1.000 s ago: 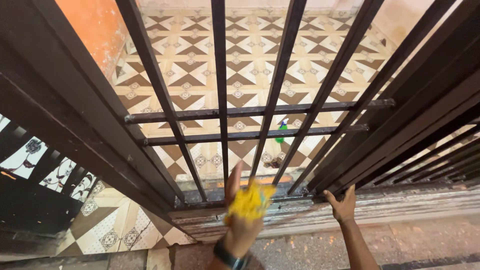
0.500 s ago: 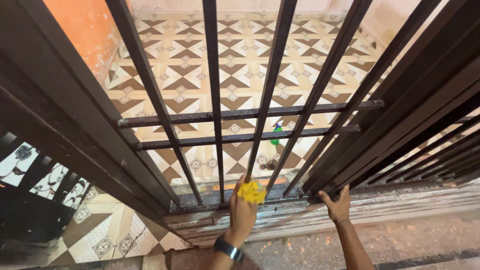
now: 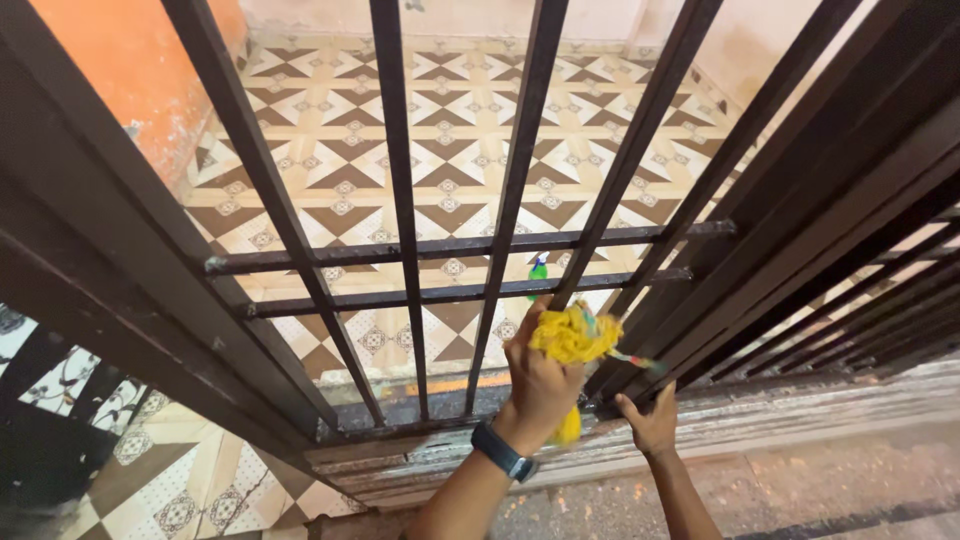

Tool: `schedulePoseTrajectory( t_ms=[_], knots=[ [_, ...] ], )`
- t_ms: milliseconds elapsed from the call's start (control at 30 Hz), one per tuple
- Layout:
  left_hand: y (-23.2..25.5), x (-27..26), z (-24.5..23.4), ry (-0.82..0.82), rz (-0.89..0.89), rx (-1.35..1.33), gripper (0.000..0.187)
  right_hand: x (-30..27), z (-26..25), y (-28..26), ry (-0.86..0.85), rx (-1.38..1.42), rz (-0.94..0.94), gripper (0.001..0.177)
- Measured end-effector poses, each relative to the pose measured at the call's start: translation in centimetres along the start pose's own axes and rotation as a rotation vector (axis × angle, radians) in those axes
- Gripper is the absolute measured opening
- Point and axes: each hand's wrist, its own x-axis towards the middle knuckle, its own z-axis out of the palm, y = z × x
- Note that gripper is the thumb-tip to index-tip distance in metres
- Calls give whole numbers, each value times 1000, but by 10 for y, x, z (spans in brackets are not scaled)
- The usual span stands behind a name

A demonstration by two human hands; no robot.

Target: The person wipes the vertical bars and the frame of a brown metal gate using a yellow cloth, moving the cloth across the metal surfaces.

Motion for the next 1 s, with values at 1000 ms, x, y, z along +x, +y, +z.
schedulePoseTrajectory(
  t_ms=[1000],
  knots=[
    [15,-210,-8,-32,-492,320,29,-115,6,-196,-278,1098,819,71]
  ],
)
